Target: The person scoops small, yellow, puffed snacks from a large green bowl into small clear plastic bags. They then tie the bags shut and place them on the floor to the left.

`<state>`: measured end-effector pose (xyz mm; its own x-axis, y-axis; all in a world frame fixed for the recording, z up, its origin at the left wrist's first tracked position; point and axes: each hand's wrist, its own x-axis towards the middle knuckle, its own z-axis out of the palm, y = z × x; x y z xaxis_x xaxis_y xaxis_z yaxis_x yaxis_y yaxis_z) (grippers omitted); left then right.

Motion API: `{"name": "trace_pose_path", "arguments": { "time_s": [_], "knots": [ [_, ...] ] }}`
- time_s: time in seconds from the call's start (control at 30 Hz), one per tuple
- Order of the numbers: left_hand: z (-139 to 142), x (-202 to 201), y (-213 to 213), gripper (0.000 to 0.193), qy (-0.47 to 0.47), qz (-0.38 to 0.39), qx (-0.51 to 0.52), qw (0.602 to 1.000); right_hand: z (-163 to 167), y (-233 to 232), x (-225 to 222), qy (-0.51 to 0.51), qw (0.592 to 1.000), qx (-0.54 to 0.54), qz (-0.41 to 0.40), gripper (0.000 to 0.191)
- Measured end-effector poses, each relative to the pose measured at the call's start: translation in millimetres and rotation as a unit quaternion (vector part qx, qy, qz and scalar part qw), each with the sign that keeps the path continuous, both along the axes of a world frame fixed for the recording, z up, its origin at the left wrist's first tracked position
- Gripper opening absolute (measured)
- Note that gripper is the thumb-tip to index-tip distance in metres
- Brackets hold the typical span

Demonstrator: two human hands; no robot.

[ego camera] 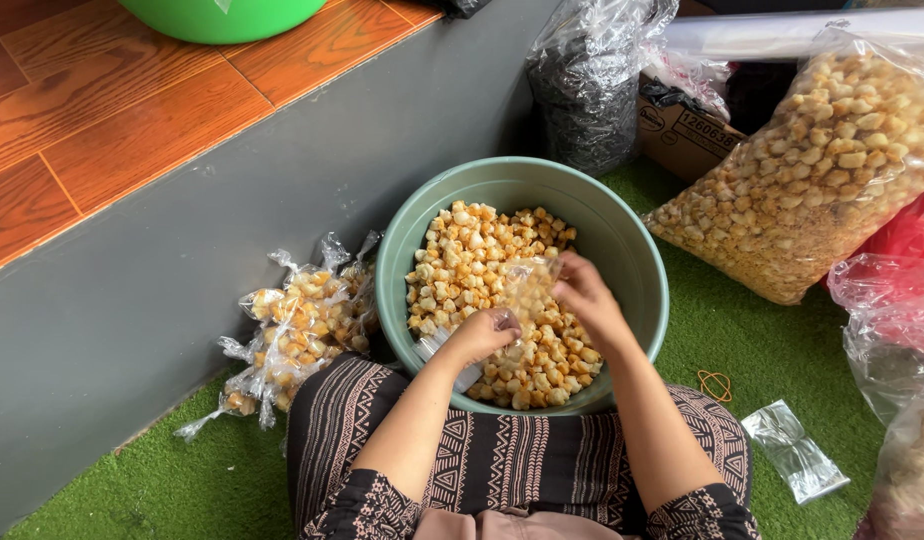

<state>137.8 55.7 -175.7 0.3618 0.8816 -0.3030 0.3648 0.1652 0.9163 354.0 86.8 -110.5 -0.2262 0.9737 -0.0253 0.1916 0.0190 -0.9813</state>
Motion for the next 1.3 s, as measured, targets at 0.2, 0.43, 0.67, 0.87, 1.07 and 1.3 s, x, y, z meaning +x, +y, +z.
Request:
{"name": "trace_pose_path", "arguments": {
  "time_s": [0.2, 0.43, 0.67, 0.87, 1.07, 1.3],
  "knots": [
    [15, 10, -5, 0.022, 0.092, -0.069, -0.036, 0.993, -25, -18, -34, 0.02, 0.993, -0.08, 0.09, 0.042],
    [15, 5, -5, 0.065, 0.238, 0.04, 0.146, 0.959, -27, -8, -30, 0.324, 0.938, -0.066, -0.099, 0.02],
    [1, 25, -10, 0.039, -0.261, -0.002, -0.171, 0.95, -22, -27, -46, 0.276, 0.959, 0.016, -0.061, 0.02],
    [2, 8, 1, 0.027, -0.509, 0.226, -0.223, 0.8, -36, -49, -74, 0.11, 0.984, 0.12, 0.073, 0.024],
    [2, -20, 14, 0.023, -0.546, 0.301, -0.101, 0.775, -34, -64, -87, -0.158, 0.961, 0.19, 0.122, 0.013],
    [15, -12, 11, 0.021, -0.045, 0.328, 0.053, 0.942, -40, -62, -83, -0.114, 0.965, 0.167, 0.169, 0.011]
  ]
}}
